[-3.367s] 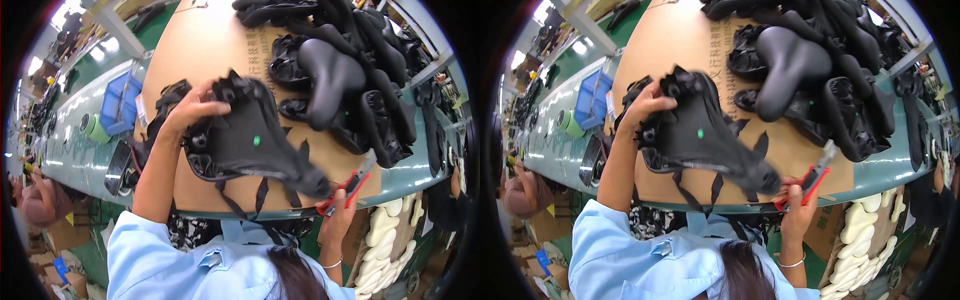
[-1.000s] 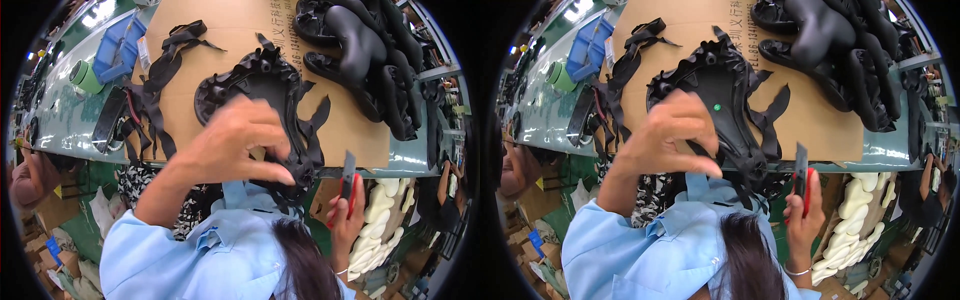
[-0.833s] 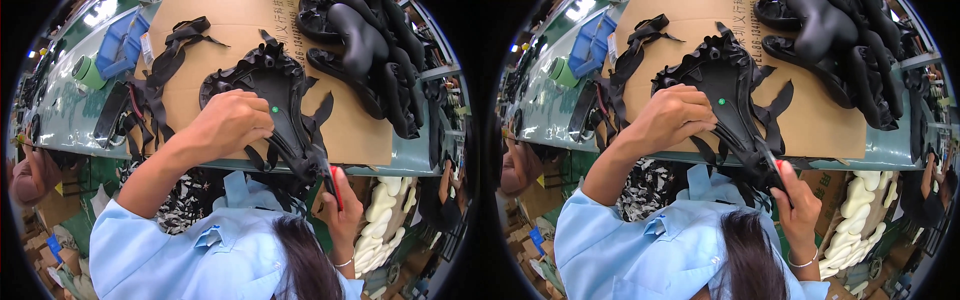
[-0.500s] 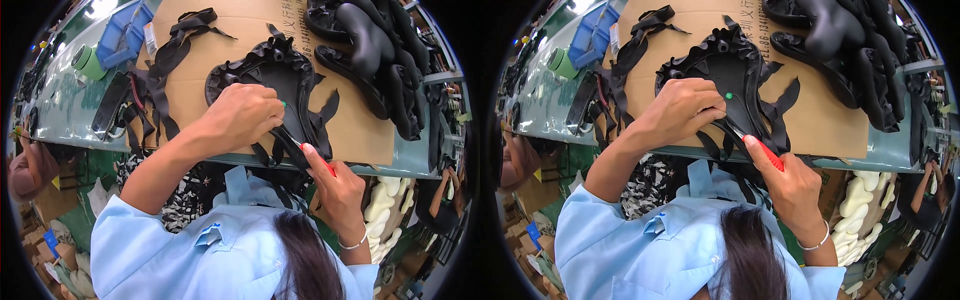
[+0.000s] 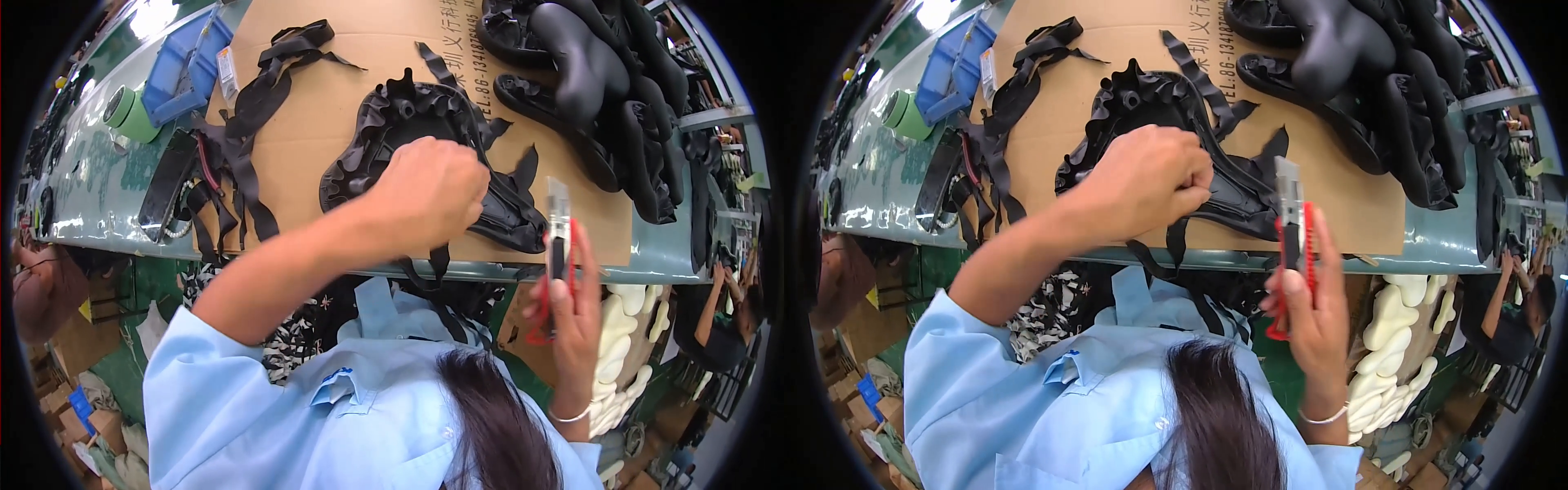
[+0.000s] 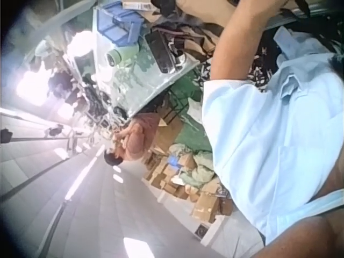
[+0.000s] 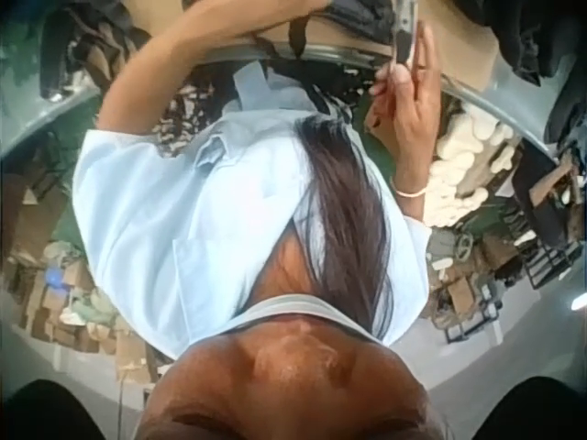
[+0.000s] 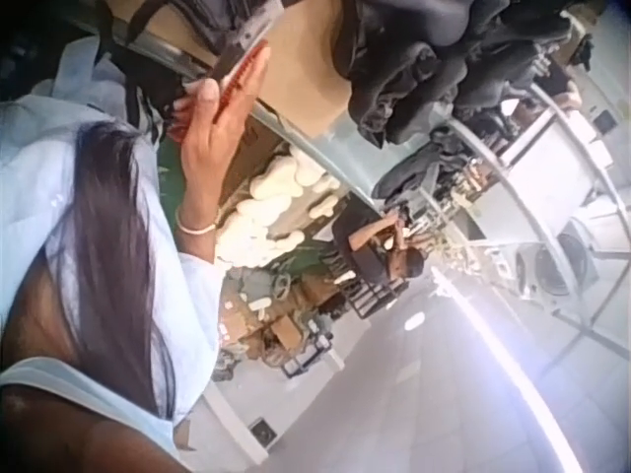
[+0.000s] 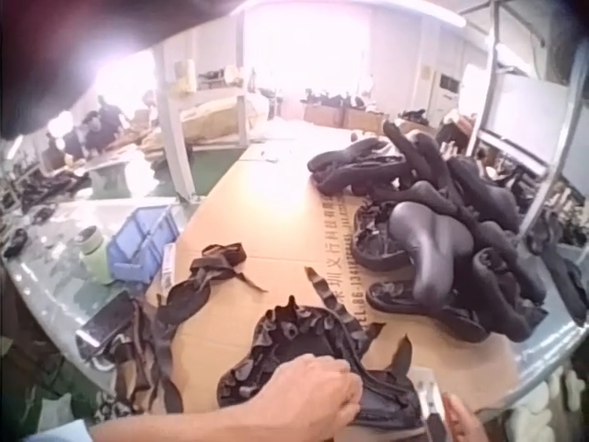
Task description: Trim excess fabric or material from the base of bicycle seats using a utility knife.
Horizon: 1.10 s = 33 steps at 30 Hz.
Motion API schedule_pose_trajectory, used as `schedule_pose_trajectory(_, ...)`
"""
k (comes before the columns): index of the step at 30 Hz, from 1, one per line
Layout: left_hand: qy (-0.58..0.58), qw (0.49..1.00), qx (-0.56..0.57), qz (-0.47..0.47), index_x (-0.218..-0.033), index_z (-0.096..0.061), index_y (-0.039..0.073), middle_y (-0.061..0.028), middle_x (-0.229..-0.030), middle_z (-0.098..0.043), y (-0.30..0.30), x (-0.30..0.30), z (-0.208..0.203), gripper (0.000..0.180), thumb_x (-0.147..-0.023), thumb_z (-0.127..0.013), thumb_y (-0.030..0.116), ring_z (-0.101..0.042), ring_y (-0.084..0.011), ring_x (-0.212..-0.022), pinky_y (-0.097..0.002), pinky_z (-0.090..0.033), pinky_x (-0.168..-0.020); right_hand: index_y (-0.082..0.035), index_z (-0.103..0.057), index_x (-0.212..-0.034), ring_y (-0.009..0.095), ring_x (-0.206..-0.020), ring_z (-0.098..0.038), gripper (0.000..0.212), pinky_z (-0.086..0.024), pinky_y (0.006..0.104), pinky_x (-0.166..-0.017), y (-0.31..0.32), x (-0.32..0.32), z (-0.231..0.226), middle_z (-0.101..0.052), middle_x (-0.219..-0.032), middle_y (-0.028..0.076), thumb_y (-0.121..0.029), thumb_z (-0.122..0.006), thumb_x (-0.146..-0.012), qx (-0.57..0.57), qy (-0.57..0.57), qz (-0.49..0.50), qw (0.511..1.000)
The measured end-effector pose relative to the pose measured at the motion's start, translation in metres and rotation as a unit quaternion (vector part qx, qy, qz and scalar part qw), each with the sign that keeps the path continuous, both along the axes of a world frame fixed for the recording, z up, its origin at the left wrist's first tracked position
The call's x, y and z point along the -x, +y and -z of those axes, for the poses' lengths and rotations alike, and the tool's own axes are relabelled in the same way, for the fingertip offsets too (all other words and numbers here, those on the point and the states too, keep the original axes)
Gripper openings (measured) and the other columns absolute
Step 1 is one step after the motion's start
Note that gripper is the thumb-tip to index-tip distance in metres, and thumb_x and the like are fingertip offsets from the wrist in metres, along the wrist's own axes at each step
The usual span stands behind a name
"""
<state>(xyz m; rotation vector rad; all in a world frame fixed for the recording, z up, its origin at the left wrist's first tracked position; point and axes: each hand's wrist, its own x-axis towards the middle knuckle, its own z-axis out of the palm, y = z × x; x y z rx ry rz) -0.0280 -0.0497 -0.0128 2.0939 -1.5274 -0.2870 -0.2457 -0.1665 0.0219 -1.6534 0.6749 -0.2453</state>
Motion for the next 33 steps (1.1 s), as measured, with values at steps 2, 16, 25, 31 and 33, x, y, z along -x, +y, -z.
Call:
schedule_pose_trajectory(2,0.220,0.975,-0.025,-0.001,-0.073,-0.066,-0.001,-0.0131,-0.067,-0.062,-0.007,-0.018,-0.009,0.016,-0.071,-0.064,0.015,-0.063,-0.0256,-0.064,-0.0356,-0.048,-0.061,-0.010,-0.027,-0.149,0.010,-0.063,-0.055,0.055,-0.050,0.0240,-0.058,0.015,-0.009,0.002,-0.059,-0.086,0.008,-0.015,-0.047,-0.098,-0.117,0.029,0.014,0.993)
schedule_pose_trajectory(16,0.398,0.917,0.021,-0.019,-0.077,-0.067,-0.004,-0.0081,-0.065,-0.060,-0.003,-0.024,-0.006,0.020,-0.072,-0.067,0.015,-0.056,-0.0137,-0.061,-0.0293,-0.045,-0.059,-0.006,-0.016,-0.150,0.011,-0.065,-0.055,0.056,-0.047,0.0242,-0.059,0.061,-0.030,-0.009,-0.053,-0.102,0.007,-0.016,-0.041,-0.100,-0.171,0.107,-0.071,0.977)
schedule_pose_trajectory(25,0.572,0.800,0.176,-0.041,-0.086,-0.065,0.005,0.0040,-0.079,-0.060,-0.003,-0.038,-0.008,0.017,-0.086,-0.068,0.021,-0.050,-0.0035,-0.071,-0.0200,-0.041,-0.069,0.002,-0.033,-0.143,0.010,-0.066,-0.057,0.054,-0.047,0.0232,-0.059,0.054,-0.014,-0.024,-0.057,-0.102,0.007,-0.014,-0.051,-0.095,-0.331,0.094,-0.270,0.899)
schedule_pose_trajectory(31,0.089,0.948,0.284,-0.109,-0.115,-0.063,0.006,-0.0153,-0.109,-0.065,0.007,-0.092,0.020,0.035,-0.091,-0.059,0.032,-0.061,-0.0254,-0.098,-0.0366,-0.046,-0.092,0.001,-0.045,-0.123,0.015,-0.067,-0.062,0.034,-0.053,0.0262,-0.062,0.048,-0.033,0.026,-0.060,-0.086,0.006,-0.017,-0.054,-0.096,-0.151,-0.011,0.010,0.988)
schedule_pose_trajectory(33,0.249,0.934,0.245,-0.073,-0.119,-0.061,0.006,-0.0152,-0.111,-0.063,0.015,-0.084,0.039,0.036,-0.095,-0.053,0.031,-0.059,-0.0264,-0.102,-0.0355,-0.043,-0.095,0.000,-0.045,-0.120,0.014,-0.070,-0.063,0.031,-0.054,0.0269,-0.065,0.047,-0.055,0.029,-0.060,-0.086,0.005,-0.017,-0.055,-0.096,-0.167,-0.026,0.002,0.986)
